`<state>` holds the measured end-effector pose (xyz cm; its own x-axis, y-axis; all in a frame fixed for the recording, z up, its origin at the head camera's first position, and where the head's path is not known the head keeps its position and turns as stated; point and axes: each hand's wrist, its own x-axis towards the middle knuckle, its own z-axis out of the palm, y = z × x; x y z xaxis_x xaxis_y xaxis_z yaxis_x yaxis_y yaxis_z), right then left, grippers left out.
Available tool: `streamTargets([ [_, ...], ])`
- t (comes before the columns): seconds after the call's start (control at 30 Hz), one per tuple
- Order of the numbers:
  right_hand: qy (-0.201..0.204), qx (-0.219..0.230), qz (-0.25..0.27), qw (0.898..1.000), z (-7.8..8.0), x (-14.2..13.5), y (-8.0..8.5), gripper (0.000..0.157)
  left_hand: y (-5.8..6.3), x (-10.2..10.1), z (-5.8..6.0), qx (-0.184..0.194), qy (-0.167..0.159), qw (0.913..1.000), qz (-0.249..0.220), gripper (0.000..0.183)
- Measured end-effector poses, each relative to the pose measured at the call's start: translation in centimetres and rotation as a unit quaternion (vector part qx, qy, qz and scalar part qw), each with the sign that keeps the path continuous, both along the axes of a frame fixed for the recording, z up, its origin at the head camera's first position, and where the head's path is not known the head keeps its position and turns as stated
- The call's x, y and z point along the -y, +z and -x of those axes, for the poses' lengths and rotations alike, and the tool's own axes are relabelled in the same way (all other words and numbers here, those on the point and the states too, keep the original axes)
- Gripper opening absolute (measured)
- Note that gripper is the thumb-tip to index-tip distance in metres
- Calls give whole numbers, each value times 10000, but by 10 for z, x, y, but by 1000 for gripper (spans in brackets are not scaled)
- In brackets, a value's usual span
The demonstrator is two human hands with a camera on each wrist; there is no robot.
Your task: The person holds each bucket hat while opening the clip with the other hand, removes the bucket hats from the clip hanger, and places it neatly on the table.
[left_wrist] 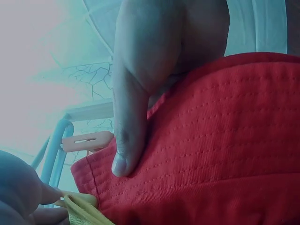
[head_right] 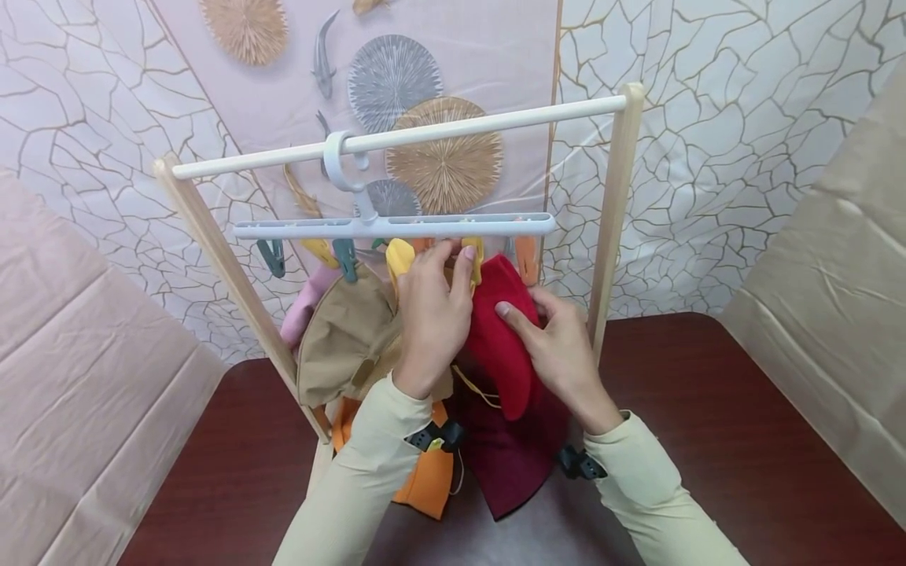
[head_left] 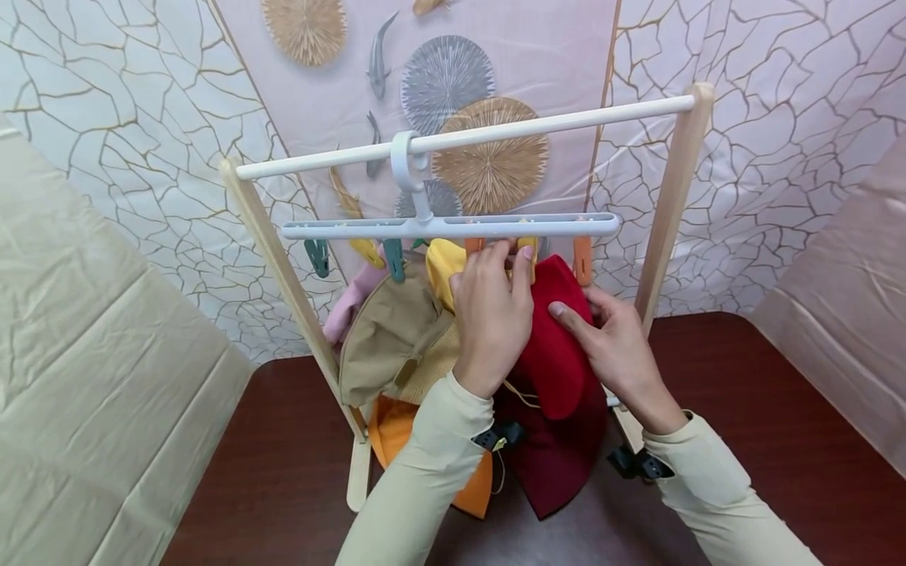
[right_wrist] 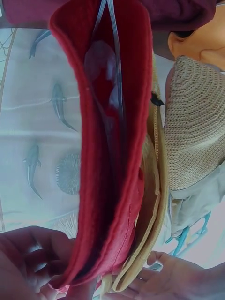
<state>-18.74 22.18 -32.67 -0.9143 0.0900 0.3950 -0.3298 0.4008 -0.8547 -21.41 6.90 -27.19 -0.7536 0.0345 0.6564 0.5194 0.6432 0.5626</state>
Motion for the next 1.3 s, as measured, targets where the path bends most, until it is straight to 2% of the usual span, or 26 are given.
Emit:
streamTargets([
  [0.3, -110, -136, 68, 9998, -1, 3, -9, 29, 2, 5, 3, 54, -425, 9973, -593, 21],
  [0.47, -215, -16, 114, 9997, -8, -1, -20, 32, 4, 6, 4, 141, -561, 9961, -661, 19],
  [0.63, -242, -73, 136, 9996, -15, -5, -27, 36, 6, 9, 6, 201, -639, 9964, -521, 21],
  [0.7, -260, -181, 71, 9995, -18, -5, -26, 33, 6, 11, 7, 224, -712, 9954, -604, 21],
  [0.77, -300, -324, -7, 9990, -22, -4, -26, 31, 4, 13, 6, 201, -891, 9918, -890, 23],
  [0.87, -471, -625, -160, 9968, -28, -4, -24, 30, -5, 17, 3, -15, -1195, 9821, -1455, 26],
  [0.93, -659, -886, -294, 9935, -32, -3, -24, 37, -15, 21, 0, -301, -1450, 9727, -1788, 27],
  [1.07, -1118, -1494, -691, 9800, -37, -5, -21, 50, -38, 28, -11, -751, -1901, 9605, -1889, 23],
  [1.17, -1419, -1867, -977, 9672, -39, -8, -16, 45, -57, 33, -22, -706, -2075, 9624, -1602, 19],
  [1.3, -1674, -2093, -1311, 9544, -42, -11, -9, 37, -85, 38, -35, -249, -2055, 9707, -1216, 12],
])
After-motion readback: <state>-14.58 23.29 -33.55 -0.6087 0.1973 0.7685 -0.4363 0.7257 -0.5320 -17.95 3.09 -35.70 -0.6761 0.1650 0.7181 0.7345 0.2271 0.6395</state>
